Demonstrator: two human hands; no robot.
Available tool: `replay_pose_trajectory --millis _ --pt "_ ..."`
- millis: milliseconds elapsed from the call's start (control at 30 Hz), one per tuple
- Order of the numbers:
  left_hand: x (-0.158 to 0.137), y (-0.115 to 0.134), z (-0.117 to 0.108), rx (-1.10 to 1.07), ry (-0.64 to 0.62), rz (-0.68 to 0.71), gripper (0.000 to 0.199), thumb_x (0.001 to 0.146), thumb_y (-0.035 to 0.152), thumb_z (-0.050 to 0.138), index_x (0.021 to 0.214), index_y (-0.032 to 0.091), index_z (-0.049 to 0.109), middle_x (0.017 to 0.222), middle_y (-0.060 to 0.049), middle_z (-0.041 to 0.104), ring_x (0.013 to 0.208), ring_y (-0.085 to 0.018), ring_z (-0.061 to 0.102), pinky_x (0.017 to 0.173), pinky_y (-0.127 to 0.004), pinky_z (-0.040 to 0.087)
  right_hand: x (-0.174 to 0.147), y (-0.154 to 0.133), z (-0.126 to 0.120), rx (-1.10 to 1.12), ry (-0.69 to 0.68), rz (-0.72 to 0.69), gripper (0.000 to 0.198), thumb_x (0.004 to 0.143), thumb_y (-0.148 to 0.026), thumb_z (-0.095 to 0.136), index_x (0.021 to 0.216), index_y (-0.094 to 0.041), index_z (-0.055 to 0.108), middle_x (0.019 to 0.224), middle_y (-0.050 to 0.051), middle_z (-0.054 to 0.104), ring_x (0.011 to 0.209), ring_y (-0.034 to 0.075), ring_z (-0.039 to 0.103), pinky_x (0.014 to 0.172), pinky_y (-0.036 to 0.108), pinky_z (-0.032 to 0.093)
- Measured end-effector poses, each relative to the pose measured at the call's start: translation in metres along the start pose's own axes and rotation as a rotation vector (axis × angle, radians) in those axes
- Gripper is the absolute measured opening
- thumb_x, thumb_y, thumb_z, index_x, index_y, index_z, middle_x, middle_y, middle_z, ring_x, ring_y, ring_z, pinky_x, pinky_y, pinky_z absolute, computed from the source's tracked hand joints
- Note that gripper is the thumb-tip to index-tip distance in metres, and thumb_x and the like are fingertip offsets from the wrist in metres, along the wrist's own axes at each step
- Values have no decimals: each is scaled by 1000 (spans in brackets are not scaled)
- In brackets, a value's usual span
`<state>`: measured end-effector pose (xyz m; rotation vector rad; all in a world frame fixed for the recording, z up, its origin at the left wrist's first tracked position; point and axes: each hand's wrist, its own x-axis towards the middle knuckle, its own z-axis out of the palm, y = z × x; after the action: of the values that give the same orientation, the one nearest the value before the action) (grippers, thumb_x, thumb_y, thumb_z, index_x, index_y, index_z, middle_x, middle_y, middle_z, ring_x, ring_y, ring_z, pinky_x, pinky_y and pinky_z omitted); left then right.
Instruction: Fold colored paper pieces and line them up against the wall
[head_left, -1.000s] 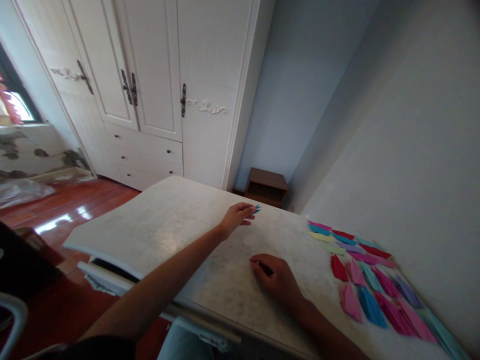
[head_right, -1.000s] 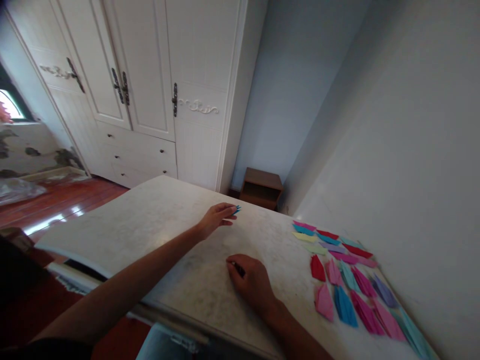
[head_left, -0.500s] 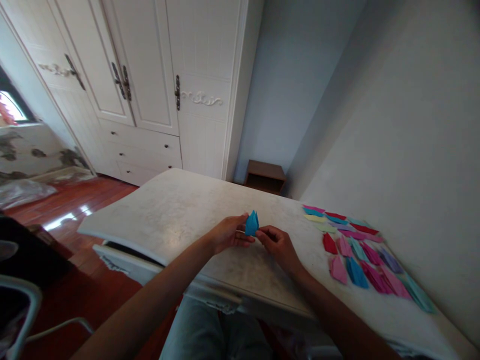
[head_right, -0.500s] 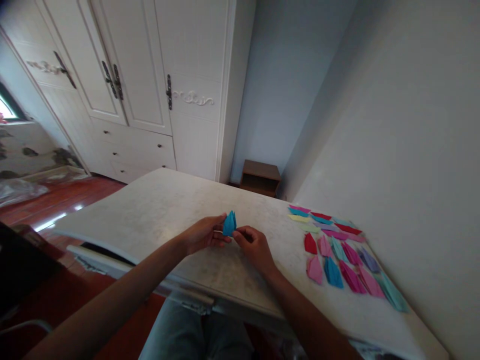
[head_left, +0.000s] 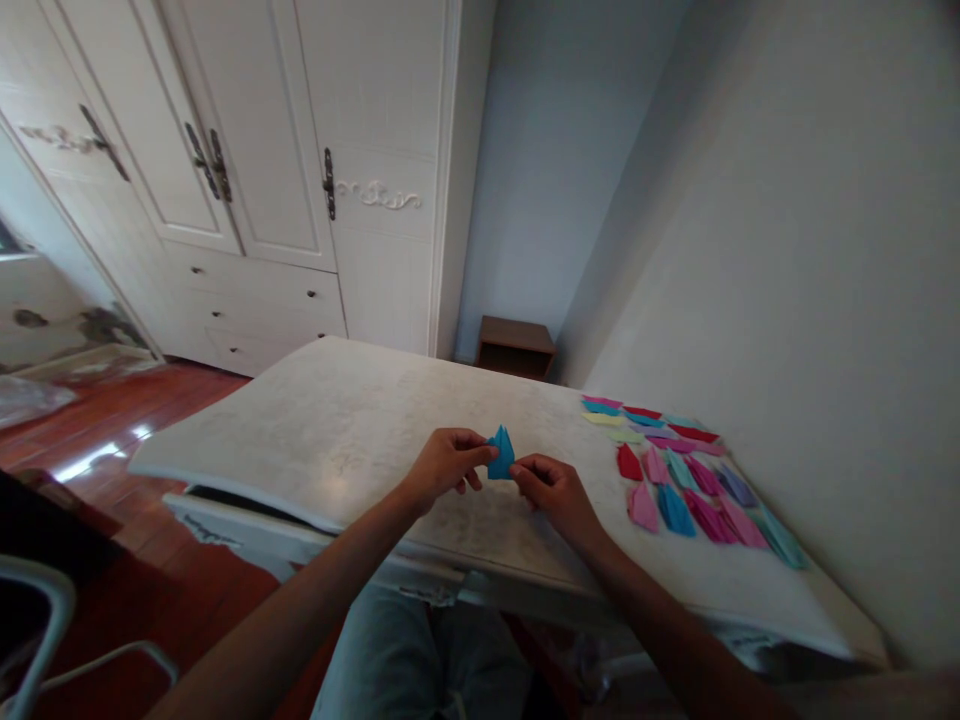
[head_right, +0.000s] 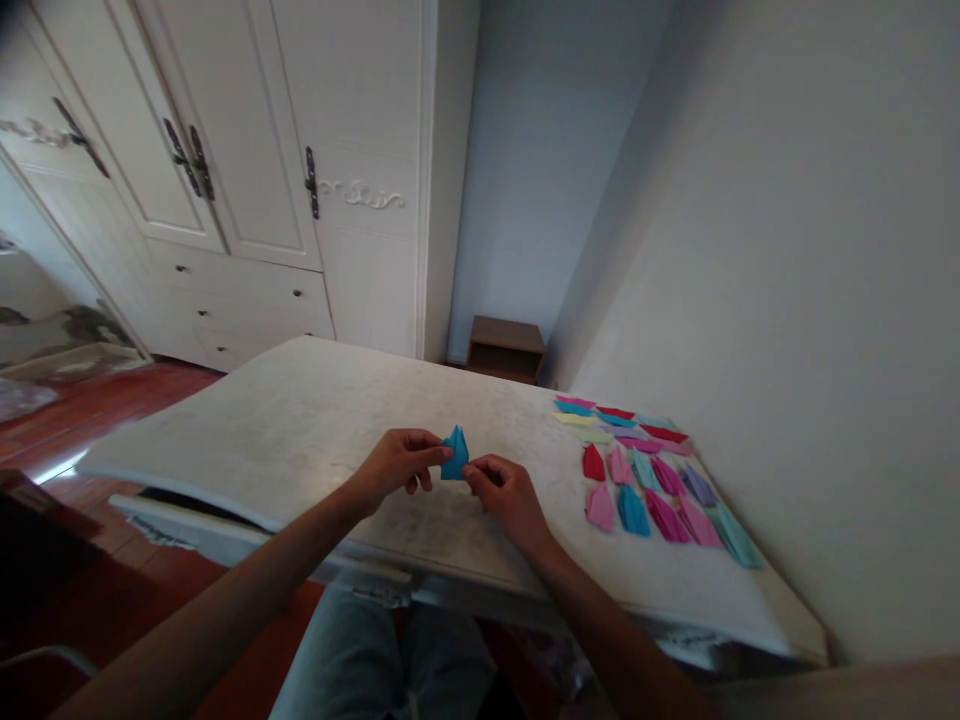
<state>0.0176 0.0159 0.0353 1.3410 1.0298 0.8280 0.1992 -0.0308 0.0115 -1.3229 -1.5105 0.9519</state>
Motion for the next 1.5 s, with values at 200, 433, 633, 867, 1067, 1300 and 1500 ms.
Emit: replay_pose_trajectory --millis 200,433,633,867,1067,1300,1500 --pt "31 2 42 40 -50 -24 8 77 15 69 79 13 62 61 0 67 43 -11 61 36 -17 39 -27 18 -37 -120 112 23 33 84 -42 58 102 -16 65 67 0 62 54 15 56 53 26 44" --pt "74 -6 111 101 -209 -86 13 79 8 64 80 16 54 51 3 61 47 -16 64 49 -27 54 -60 30 -75 -108 274 79 32 81 -46 61 88 -16 71 67 3 64 58 15 56 54 26 43" --pt "92 -4 147 222 -274 -97 15 80 11 64 92 15 57 50 3 61 50 -19 66 50 -26 54 -66 33 -83 97 334 129 35 77 -49 66 85 -16 70 61 -1 58 50 11 48 48 22 38" --pt "97 -12 148 295 -322 7 14 82 21 63 94 16 57 55 1 64 45 -16 63 44 -23 49 -66 32 -80 107 301 152 34 79 -50 63 86 -16 69 62 -2 54 49 10 44 44 21 32" --pt "93 -18 146 358 -344 142 20 80 23 62 98 15 62 65 -1 68 45 -15 61 45 -24 46 -68 31 -80 66 314 162 36 77 -52 64 85 -17 69 63 0 56 51 11 45 45 22 35" --pt "79 -13 137 401 -307 242 19 80 25 60 96 15 66 78 -3 68 47 -11 58 51 -23 45 -67 31 -81 74 310 180 39 76 -53 66 87 -16 70 62 0 57 50 11 46 45 22 35" --pt "26 -9 84 490 -90 365 16 80 30 60 71 17 60 63 1 59 56 -11 52 53 -21 36 -64 23 -70 77 329 167 43 80 -59 61 67 -19 58 58 -1 50 49 11 41 44 23 30"
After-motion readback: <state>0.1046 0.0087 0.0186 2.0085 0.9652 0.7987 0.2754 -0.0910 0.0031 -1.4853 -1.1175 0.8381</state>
